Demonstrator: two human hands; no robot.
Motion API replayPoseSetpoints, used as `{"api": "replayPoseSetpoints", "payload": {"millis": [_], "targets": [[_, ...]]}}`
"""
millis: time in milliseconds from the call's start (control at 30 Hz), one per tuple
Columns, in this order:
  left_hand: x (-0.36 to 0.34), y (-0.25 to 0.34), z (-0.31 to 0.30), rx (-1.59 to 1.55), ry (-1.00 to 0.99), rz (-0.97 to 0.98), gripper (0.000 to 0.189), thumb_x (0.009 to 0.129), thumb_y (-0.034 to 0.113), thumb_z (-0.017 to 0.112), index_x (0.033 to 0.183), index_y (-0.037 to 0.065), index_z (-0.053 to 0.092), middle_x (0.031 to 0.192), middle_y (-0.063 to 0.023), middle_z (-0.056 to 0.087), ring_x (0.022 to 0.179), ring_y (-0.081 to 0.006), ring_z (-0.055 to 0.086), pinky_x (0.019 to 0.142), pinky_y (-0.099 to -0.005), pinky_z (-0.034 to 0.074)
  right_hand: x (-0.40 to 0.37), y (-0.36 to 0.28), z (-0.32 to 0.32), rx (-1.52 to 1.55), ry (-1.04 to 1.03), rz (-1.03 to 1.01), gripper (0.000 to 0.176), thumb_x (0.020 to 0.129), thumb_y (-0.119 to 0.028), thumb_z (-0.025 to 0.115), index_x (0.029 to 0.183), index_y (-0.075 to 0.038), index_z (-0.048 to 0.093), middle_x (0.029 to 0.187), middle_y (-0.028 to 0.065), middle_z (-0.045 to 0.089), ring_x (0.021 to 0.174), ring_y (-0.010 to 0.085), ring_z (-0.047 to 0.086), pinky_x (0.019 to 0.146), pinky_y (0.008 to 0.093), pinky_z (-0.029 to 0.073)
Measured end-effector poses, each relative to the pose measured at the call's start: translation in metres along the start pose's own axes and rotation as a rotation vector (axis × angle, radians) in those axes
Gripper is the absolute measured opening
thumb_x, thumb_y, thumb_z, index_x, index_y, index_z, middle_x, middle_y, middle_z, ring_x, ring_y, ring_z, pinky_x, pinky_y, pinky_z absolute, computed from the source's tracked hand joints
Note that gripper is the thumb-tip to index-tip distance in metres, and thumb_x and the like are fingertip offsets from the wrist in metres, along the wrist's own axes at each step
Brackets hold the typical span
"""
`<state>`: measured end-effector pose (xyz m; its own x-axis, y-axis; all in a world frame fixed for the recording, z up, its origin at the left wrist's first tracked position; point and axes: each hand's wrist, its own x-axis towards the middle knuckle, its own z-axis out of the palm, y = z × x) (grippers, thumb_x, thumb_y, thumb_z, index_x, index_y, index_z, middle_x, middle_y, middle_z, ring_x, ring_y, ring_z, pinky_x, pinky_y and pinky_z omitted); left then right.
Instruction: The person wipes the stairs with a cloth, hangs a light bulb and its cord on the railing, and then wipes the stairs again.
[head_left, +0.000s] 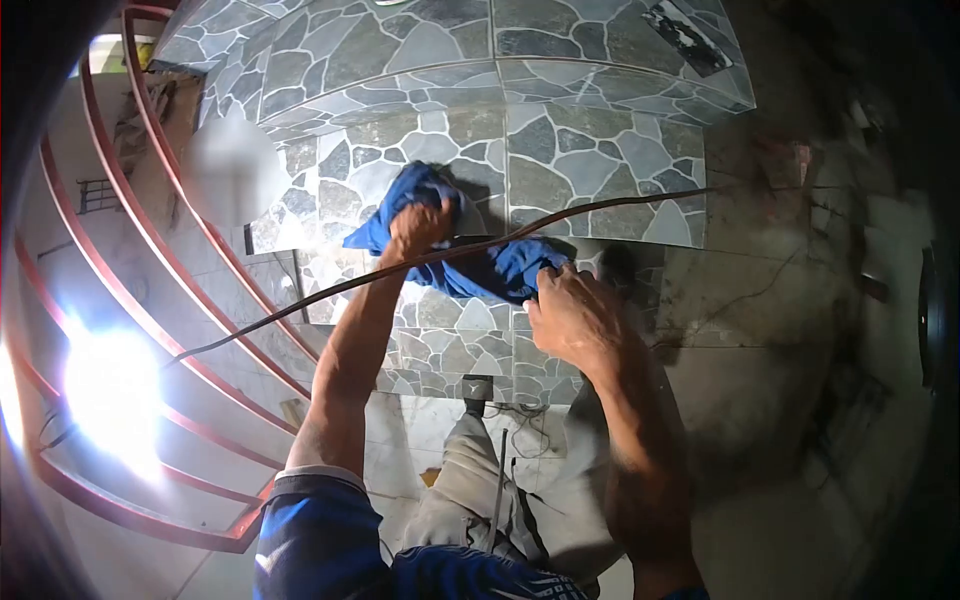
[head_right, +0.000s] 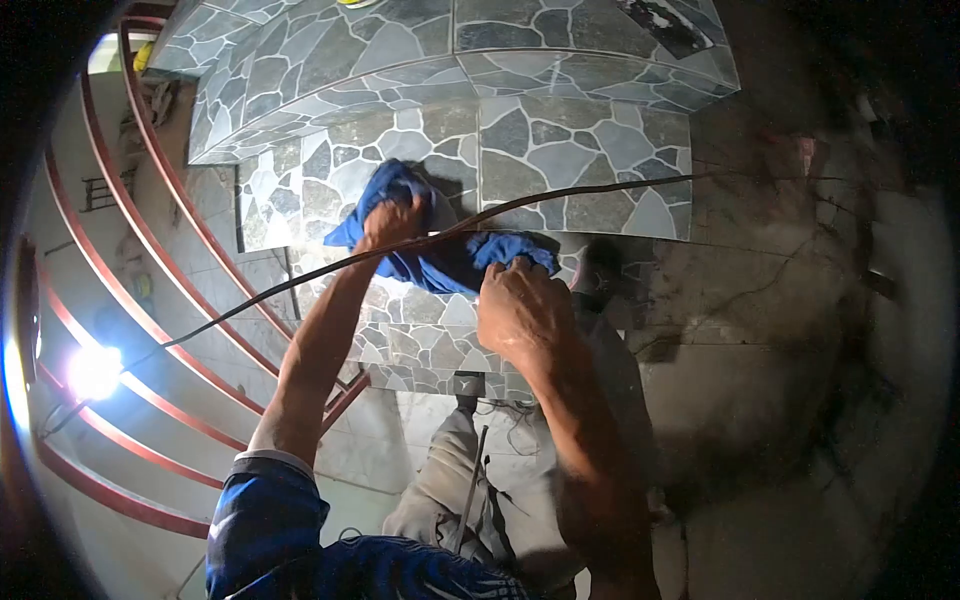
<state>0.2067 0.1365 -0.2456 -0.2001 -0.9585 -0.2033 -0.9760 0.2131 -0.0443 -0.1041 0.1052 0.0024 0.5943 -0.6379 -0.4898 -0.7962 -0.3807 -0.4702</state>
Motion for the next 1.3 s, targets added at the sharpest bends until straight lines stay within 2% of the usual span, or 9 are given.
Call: {"api": "replayPoseSetpoints", "payload": {"millis": [167, 233, 433, 567, 767, 900, 1000, 1200, 1300], "targets": [[0.033, 0.062, -0.01, -0.071, 0.138, -0.074, 0.035, 0.1, 0.029, 0.043, 0.127, 0.009, 0.051, 0.068, -0.0171, 0.064, 0.054, -0.0329, 0.063, 0.043, -0.0448, 0.047, -0.005, 0.013, 0.008, 0.006, -0.06, 0.019, 0.03, 0.087, -0.024, 0.062, 0.099, 0.003, 0.059, 0.1, 0.0265, 0.062, 0.094, 0.0406, 0.063, 0.089, 0.0489, 0.047], [0.038, 0.126, -0.017, -0.897, -0.182, -0.324, 0.037, 0.097, 0.033, 0.046, 0.092, 0.003, 0.067, 0.084, -0.0175, 0.068, 0.066, -0.0316, 0.064, 0.056, -0.0487, 0.047, -0.007, 0.012, 0.004, 0.029, -0.103, 0.06, 0.031, 0.087, -0.025, 0.062, 0.1, 0.003, 0.06, 0.1, 0.0264, 0.062, 0.095, 0.0406, 0.063, 0.09, 0.0485, 0.047], [0.114, 0.27, 0.014, -0.509, 0.758, 0.047, 0.041, 0.095, 0.036, 0.045, 0.086, 0.003, 0.069, 0.078, -0.0183, 0.068, 0.064, -0.0342, 0.064, 0.061, -0.0553, 0.049, 0.004, 0.004, -0.004, -0.022, -0.125, 0.098, 0.032, 0.087, -0.026, 0.061, 0.101, 0.003, 0.06, 0.099, 0.0255, 0.063, 0.097, 0.0398, 0.062, 0.088, 0.0491, 0.048], [0.056, 0.192, -0.043, -0.553, 0.047, -0.026, 0.035, 0.099, 0.032, 0.042, 0.094, 0.008, 0.066, 0.073, -0.0156, 0.066, 0.052, -0.0296, 0.061, 0.046, -0.0482, 0.048, 0.003, 0.006, 0.007, -0.019, -0.164, 0.091, 0.034, 0.087, -0.026, 0.061, 0.102, 0.005, 0.059, 0.099, 0.0254, 0.062, 0.096, 0.0404, 0.061, 0.086, 0.0487, 0.048], [0.011, 0.123, -0.006, -0.384, -0.042, 0.018, 0.02, 0.093, 0.023, 0.049, 0.106, 0.014, 0.062, 0.065, -0.0086, 0.064, 0.05, -0.0234, 0.061, 0.041, -0.0382, 0.044, 0.001, 0.011, 0.011, -0.032, -0.129, 0.062, 0.034, 0.087, -0.025, 0.061, 0.104, 0.005, 0.059, 0.103, 0.0268, 0.061, 0.1, 0.0407, 0.06, 0.088, 0.0482, 0.047], [0.045, 0.189, -0.049, -0.564, -0.313, -0.056, 0.024, 0.091, 0.024, 0.051, 0.1, 0.012, 0.068, 0.098, -0.0118, 0.069, 0.091, -0.024, 0.064, 0.08, -0.0379, 0.051, 0.006, -0.011, 0.006, -0.036, -0.152, 0.048, 0.035, 0.087, -0.025, 0.061, 0.104, 0.005, 0.06, 0.105, 0.0272, 0.061, 0.101, 0.0407, 0.059, 0.088, 0.0476, 0.047], [0.053, 0.204, -0.072, -0.767, -0.434, -0.097, 0.036, 0.093, 0.034, 0.048, 0.113, 0.009, 0.064, 0.107, -0.0135, 0.068, 0.102, -0.0295, 0.063, 0.086, -0.0419, 0.05, 0.015, -0.019, 0.009, -0.041, -0.184, 0.059, 0.037, 0.087, -0.027, 0.061, 0.106, 0.004, 0.06, 0.108, 0.0263, 0.061, 0.103, 0.0413, 0.059, 0.089, 0.0479, 0.046], [-0.022, 0.129, -0.036, -0.735, -0.057, -0.453, 0.037, 0.097, 0.036, 0.045, 0.109, 0.006, 0.063, 0.082, -0.0186, 0.067, 0.074, -0.0349, 0.067, 0.06, -0.0477, 0.052, 0.01, -0.021, 0.012, -0.089, -0.229, 0.108, 0.037, 0.086, -0.029, 0.062, 0.107, 0.002, 0.06, 0.11, 0.0245, 0.061, 0.105, 0.0406, 0.058, 0.091, 0.0477, 0.046], [-0.068, 0.068, 0.053, -0.109, 0.435, -0.069, 0.023, 0.095, 0.023, 0.047, 0.106, 0.009, 0.061, 0.062, -0.0104, 0.056, 0.052, -0.0254, 0.056, 0.043, -0.0396, 0.042, 0.009, -0.017, 0.015, -0.087, -0.196, 0.063, 0.038, 0.087, -0.029, 0.062, 0.106, 0.003, 0.061, 0.108, 0.0259, 0.062, 0.104, 0.0408, 0.059, 0.09, 0.0484, 0.046]]}}
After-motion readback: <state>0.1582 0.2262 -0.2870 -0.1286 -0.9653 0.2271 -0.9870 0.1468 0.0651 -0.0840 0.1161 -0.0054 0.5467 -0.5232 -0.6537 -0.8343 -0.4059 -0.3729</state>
